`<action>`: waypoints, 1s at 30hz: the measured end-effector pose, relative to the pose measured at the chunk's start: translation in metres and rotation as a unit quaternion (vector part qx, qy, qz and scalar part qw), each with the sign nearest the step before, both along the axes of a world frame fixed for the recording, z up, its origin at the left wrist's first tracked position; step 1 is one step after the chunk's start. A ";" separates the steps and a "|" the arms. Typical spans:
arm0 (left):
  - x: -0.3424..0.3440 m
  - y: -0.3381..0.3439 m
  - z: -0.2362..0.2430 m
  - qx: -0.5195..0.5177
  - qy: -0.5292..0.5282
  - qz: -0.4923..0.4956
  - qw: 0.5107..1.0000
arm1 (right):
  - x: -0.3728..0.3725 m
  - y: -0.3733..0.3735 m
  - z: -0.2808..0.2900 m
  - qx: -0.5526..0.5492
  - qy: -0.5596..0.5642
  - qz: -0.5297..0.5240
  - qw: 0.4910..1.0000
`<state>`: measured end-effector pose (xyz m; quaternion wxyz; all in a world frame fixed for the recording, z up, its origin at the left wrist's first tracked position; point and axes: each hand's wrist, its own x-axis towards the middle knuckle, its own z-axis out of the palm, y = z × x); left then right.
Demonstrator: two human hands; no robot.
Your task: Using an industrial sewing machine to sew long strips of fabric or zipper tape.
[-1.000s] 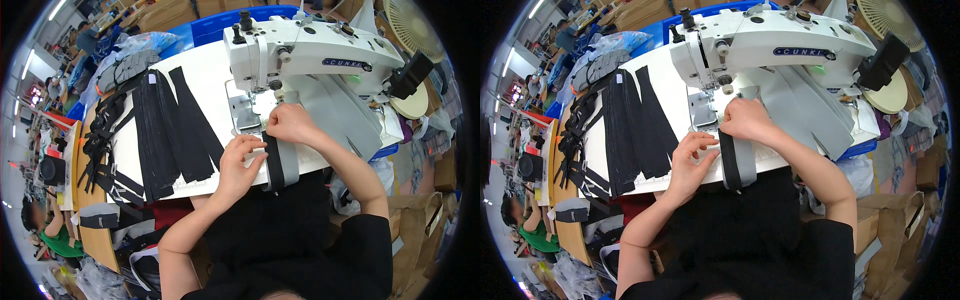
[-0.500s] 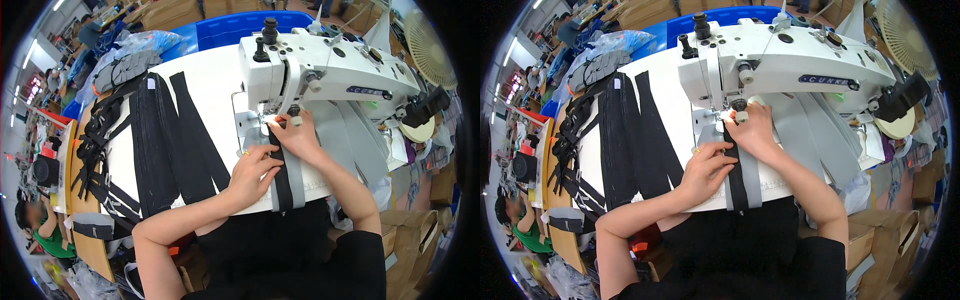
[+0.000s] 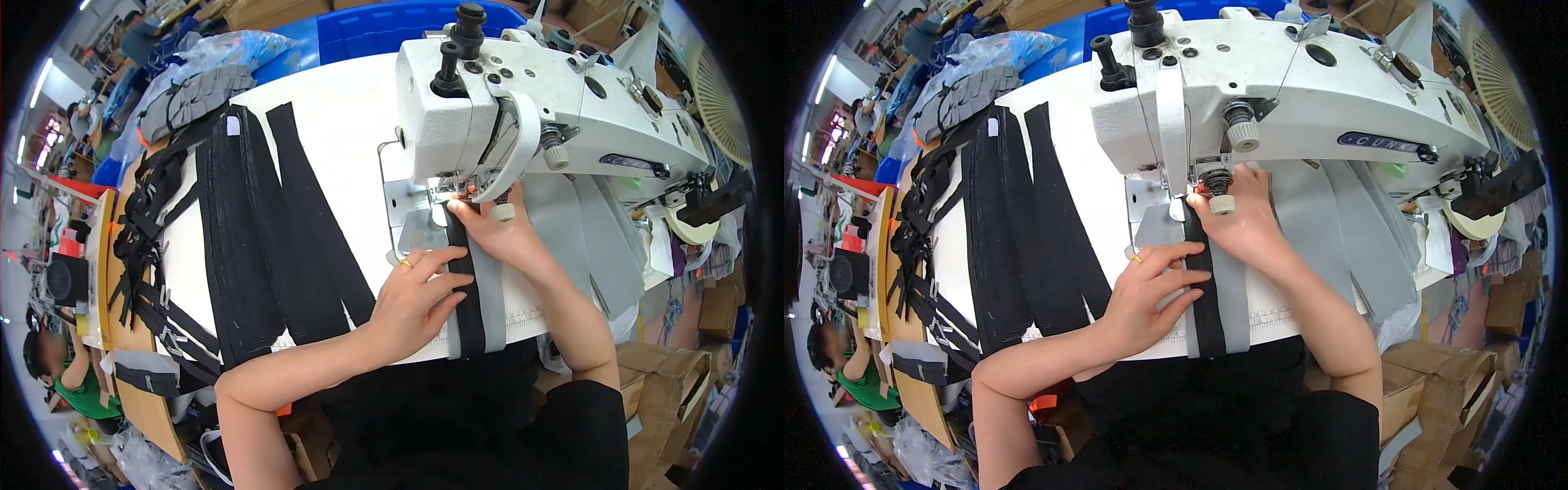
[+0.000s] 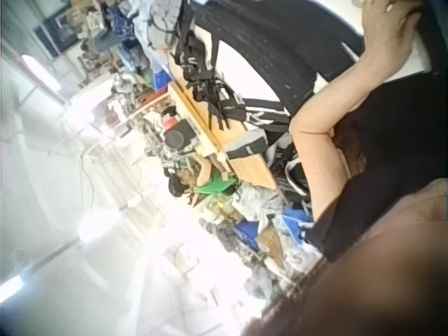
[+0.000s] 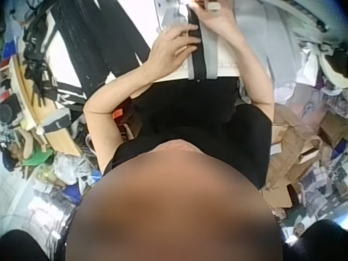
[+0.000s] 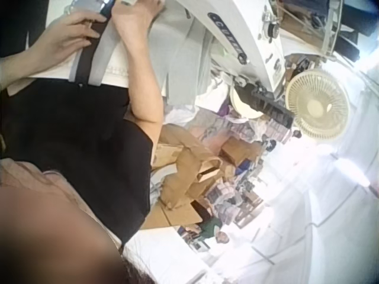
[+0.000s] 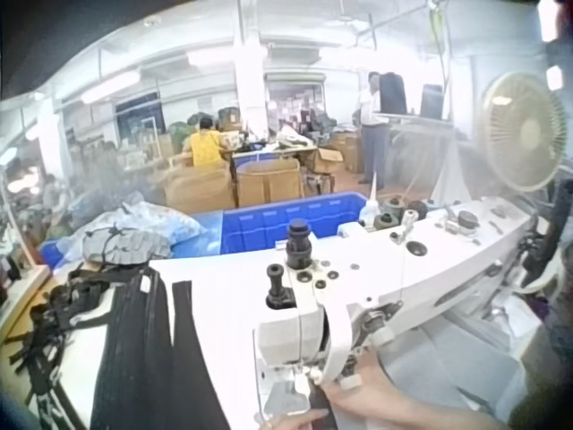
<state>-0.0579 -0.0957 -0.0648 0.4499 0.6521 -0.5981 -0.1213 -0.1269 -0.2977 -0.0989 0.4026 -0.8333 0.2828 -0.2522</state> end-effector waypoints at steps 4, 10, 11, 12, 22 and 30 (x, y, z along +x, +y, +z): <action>0.000 0.002 -0.002 0.015 -0.028 -0.008 0.999 | -0.003 -0.006 -0.002 0.019 0.037 0.019 0.999; 0.003 0.004 -0.008 0.010 -0.035 -0.019 0.999 | -0.002 -0.013 0.001 0.025 0.038 0.012 0.999; 0.002 0.004 -0.008 0.009 -0.034 -0.019 0.999 | -0.002 -0.013 -0.003 0.025 0.038 0.011 0.999; 0.002 0.004 -0.008 0.012 -0.030 -0.020 0.999 | -0.002 -0.012 -0.008 0.017 0.026 -0.004 1.000; 0.003 0.003 -0.005 0.012 -0.026 -0.028 0.999 | -0.008 0.001 0.017 -0.035 -0.034 0.034 0.998; 0.007 -0.002 -0.003 -0.057 0.166 0.105 0.979 | -0.041 0.005 0.081 0.150 0.099 0.119 0.977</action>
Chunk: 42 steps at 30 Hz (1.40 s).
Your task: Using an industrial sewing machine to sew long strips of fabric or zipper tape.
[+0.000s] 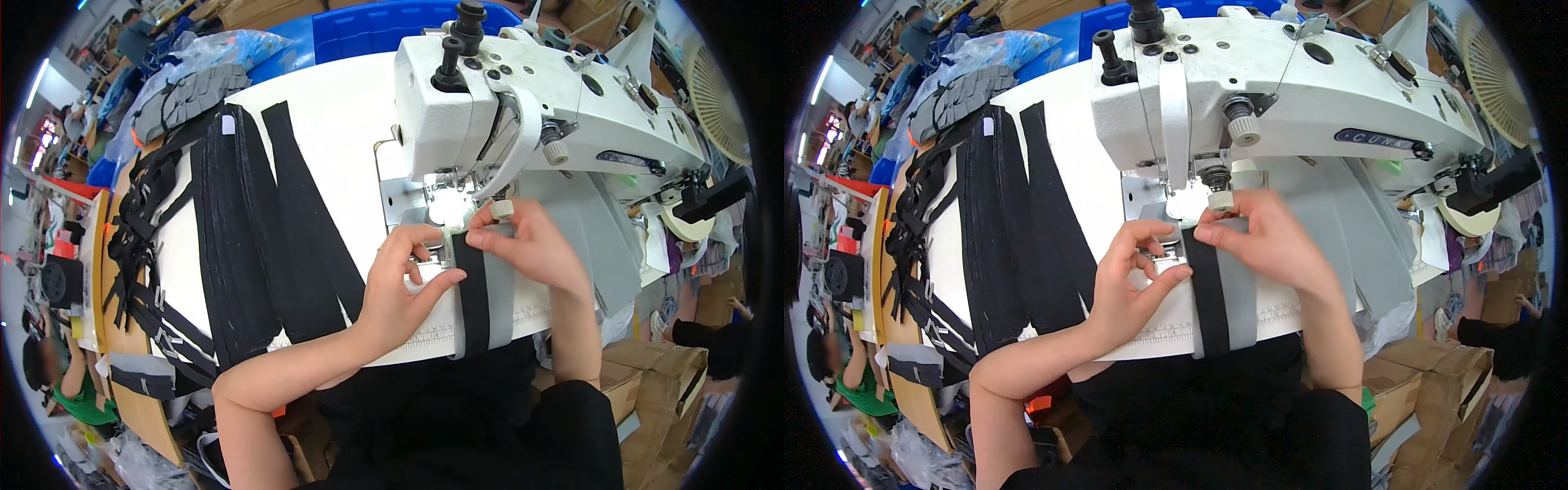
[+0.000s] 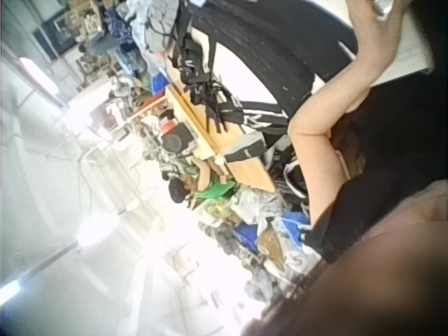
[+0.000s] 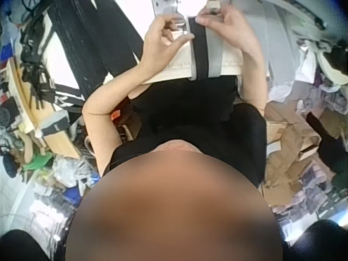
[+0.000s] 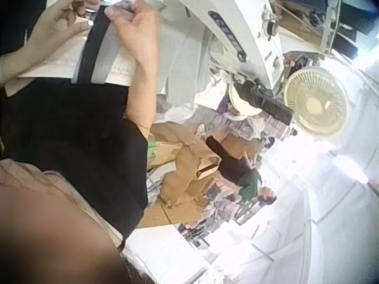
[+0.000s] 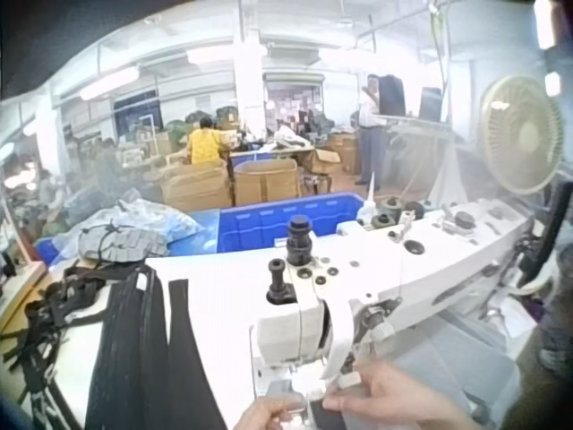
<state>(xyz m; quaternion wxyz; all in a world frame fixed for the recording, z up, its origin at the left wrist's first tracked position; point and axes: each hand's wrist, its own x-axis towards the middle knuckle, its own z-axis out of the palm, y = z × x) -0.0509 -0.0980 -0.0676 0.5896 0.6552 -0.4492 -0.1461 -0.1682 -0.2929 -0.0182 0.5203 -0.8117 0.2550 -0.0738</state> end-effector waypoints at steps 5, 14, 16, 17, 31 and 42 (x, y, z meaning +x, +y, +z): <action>-0.002 -0.003 0.008 0.011 0.233 -0.066 0.970 | -0.009 0.042 0.005 -0.159 -0.122 -0.004 0.980; -0.003 0.005 0.026 0.064 0.321 -0.081 0.941 | -0.032 0.058 0.037 -0.290 -0.121 0.020 0.949; -0.008 0.007 0.031 0.067 0.309 -0.085 0.945 | -0.041 0.063 0.051 -0.297 -0.120 0.022 0.947; -0.012 0.009 0.032 0.069 0.315 -0.095 0.942 | -0.046 0.065 0.058 -0.301 -0.119 0.025 0.946; -0.063 0.026 0.059 -0.024 0.157 -0.097 0.983 | -0.093 0.083 0.102 -0.403 -0.114 0.070 0.905; -0.028 0.014 0.017 0.111 -0.018 0.006 0.994 | -0.009 0.023 -0.006 -0.312 0.059 0.053 0.947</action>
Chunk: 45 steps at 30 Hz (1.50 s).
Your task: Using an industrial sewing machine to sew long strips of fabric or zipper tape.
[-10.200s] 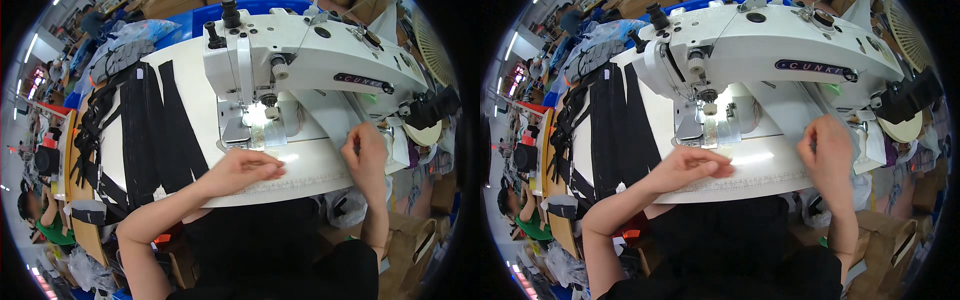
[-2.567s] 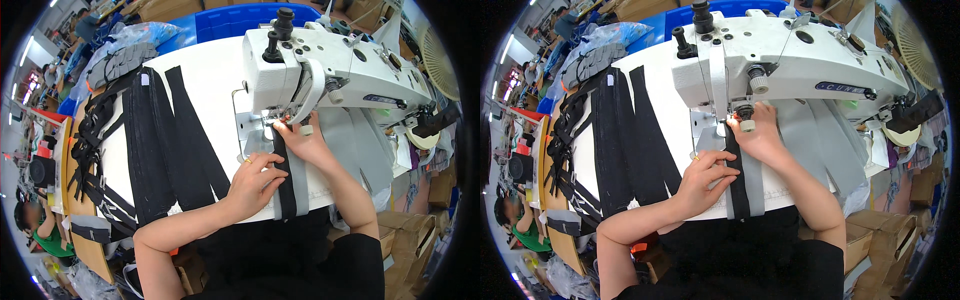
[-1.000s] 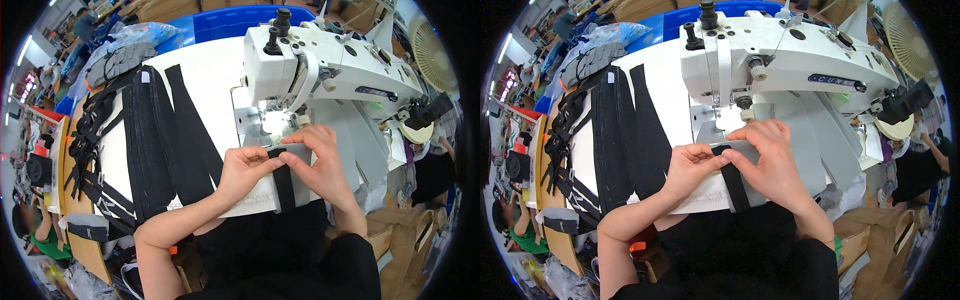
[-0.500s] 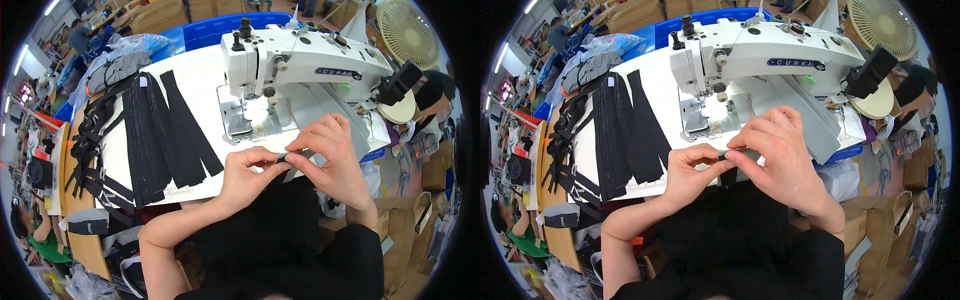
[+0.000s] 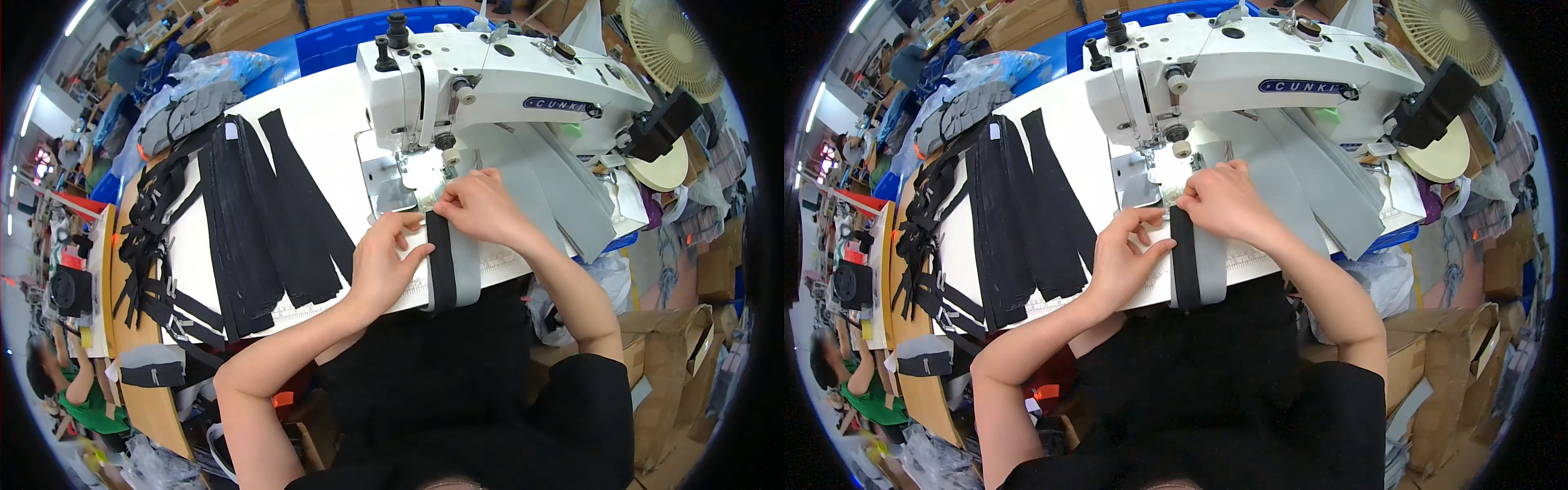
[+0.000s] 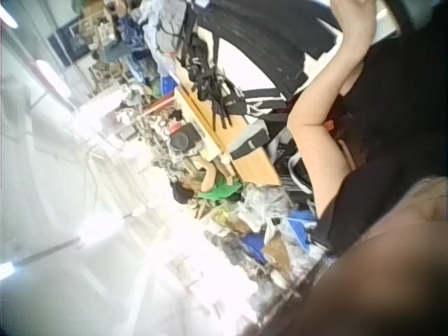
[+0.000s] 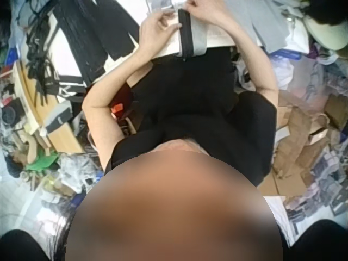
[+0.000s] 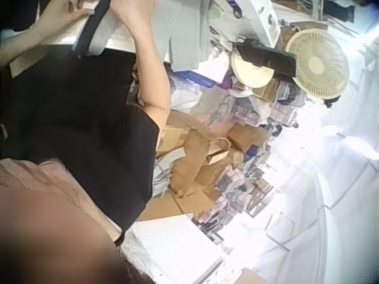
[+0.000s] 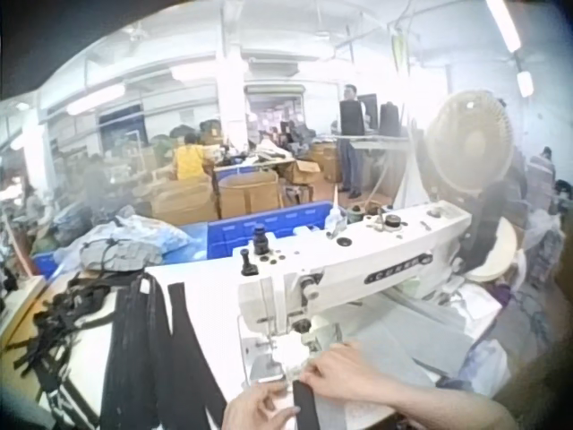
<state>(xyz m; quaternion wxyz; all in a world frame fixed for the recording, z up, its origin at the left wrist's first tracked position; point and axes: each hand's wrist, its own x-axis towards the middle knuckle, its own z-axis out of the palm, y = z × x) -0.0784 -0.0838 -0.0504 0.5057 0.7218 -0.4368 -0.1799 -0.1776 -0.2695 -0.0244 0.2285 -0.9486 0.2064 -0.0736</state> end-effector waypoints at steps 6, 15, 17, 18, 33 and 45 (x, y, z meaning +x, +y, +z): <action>0.019 -0.004 -0.013 -0.053 -0.210 -0.066 0.974 | 0.030 -0.007 -0.015 -0.072 0.009 0.003 0.997; 0.027 -0.018 -0.023 -0.094 -0.226 -0.131 0.961 | 0.028 -0.014 -0.044 -0.102 -0.166 0.021 0.981; 0.027 -0.020 -0.023 -0.089 -0.206 -0.131 0.966 | 0.033 -0.019 -0.056 -0.124 -0.201 0.014 0.972; 0.027 -0.018 -0.023 -0.086 -0.204 -0.129 0.967 | 0.035 -0.018 -0.060 -0.141 -0.234 0.006 0.962; 0.028 -0.018 -0.020 -0.096 -0.169 -0.125 0.973 | 0.061 -0.033 -0.102 -0.047 -0.250 -0.126 0.959; 0.050 0.004 0.020 -0.009 -0.165 -0.176 0.970 | 0.058 -0.034 -0.113 -0.135 -0.281 -0.099 0.945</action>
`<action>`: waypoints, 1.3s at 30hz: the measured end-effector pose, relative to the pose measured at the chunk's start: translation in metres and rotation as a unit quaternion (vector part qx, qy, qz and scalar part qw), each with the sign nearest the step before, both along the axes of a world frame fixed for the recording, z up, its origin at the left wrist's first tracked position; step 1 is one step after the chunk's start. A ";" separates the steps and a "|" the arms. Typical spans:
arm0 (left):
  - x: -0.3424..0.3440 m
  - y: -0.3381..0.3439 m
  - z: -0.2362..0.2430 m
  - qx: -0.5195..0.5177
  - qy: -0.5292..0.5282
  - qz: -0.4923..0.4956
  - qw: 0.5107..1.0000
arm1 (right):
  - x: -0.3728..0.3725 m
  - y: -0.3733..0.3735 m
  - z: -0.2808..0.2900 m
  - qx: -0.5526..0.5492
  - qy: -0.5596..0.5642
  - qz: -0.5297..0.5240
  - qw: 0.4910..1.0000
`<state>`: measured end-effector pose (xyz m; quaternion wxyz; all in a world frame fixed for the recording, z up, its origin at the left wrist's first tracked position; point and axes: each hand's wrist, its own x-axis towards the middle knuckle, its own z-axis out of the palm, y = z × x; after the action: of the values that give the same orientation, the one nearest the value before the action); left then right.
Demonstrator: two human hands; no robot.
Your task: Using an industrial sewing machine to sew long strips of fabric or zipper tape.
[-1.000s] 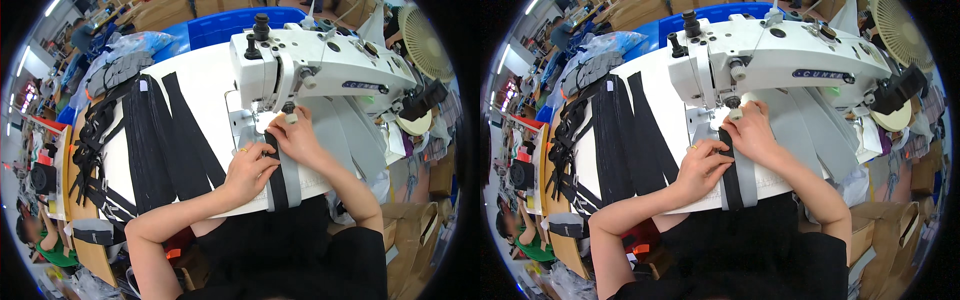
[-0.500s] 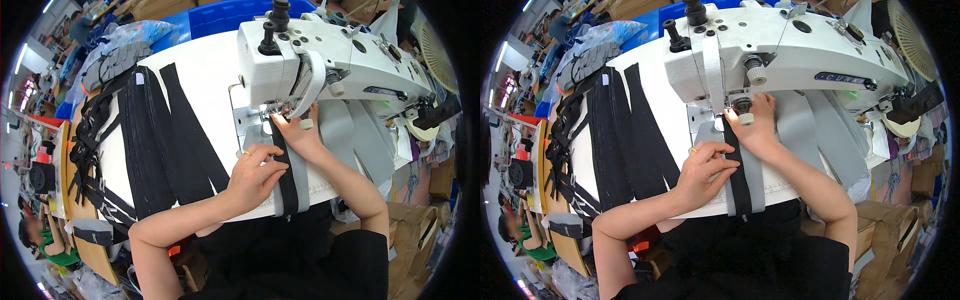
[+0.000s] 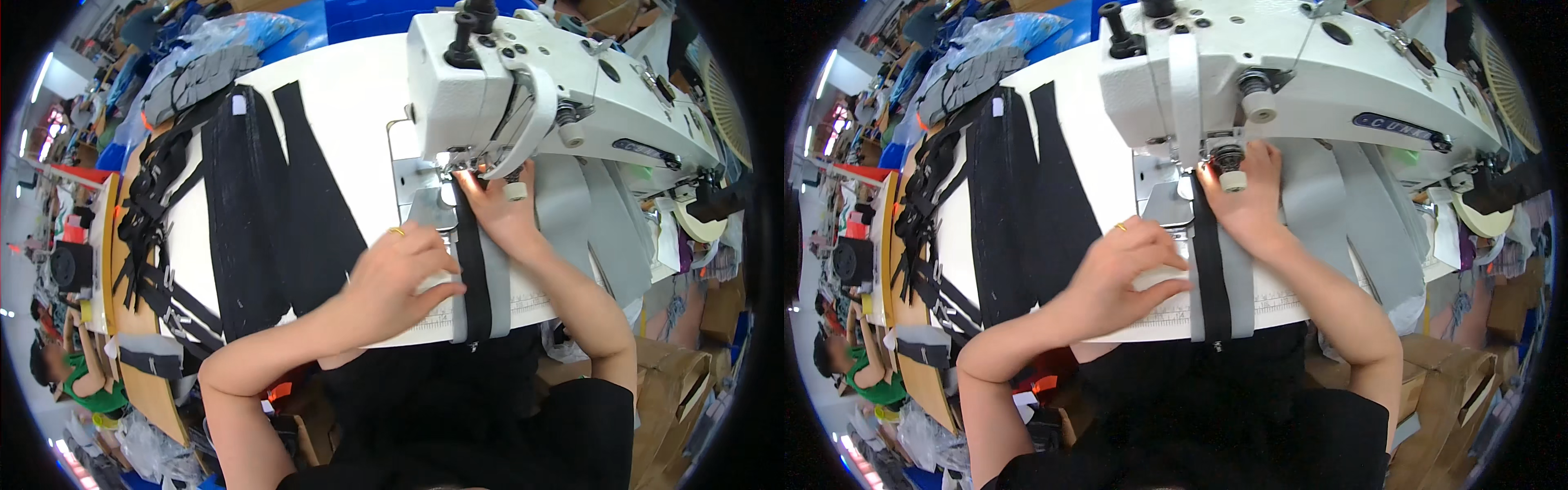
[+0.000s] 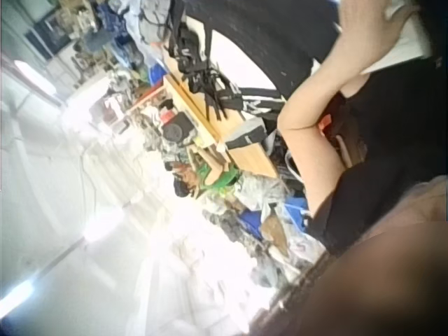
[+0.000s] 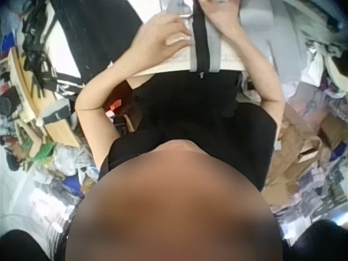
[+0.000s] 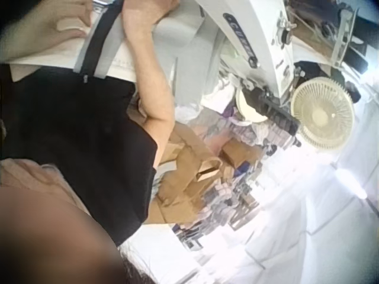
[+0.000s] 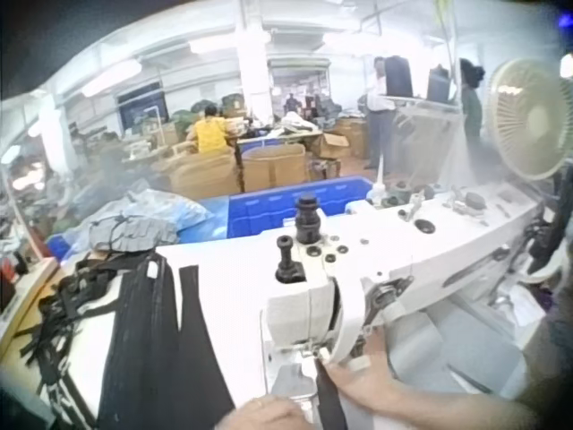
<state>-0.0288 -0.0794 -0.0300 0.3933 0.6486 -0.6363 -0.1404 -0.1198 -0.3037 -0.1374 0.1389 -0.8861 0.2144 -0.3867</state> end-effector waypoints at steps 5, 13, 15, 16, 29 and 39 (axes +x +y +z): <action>0.050 0.050 0.024 0.206 -0.071 0.034 0.975 | -0.025 0.021 0.070 -0.096 0.066 0.034 0.993; 0.042 0.067 0.002 0.107 0.014 0.074 0.991 | -0.056 0.130 0.108 0.064 0.133 0.352 0.924; 0.045 0.068 -0.004 -0.010 0.156 0.231 0.960 | -0.042 0.143 0.087 0.041 0.118 0.348 0.929; 0.048 0.070 0.002 -0.011 0.203 0.272 0.941 | -0.036 0.145 0.077 -0.023 0.129 0.342 0.930; 0.054 0.087 0.023 0.266 0.372 0.140 0.878 | -0.034 0.131 0.096 0.007 0.115 0.294 0.949; 0.058 0.015 0.003 -0.044 0.636 0.323 0.699 | -0.099 0.152 0.122 0.122 0.162 0.592 0.780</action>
<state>0.0294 -0.0648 -0.0269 0.7537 0.5523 0.0085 -0.3561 -0.2184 -0.1522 -0.0157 0.4109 -0.8637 -0.2876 -0.0498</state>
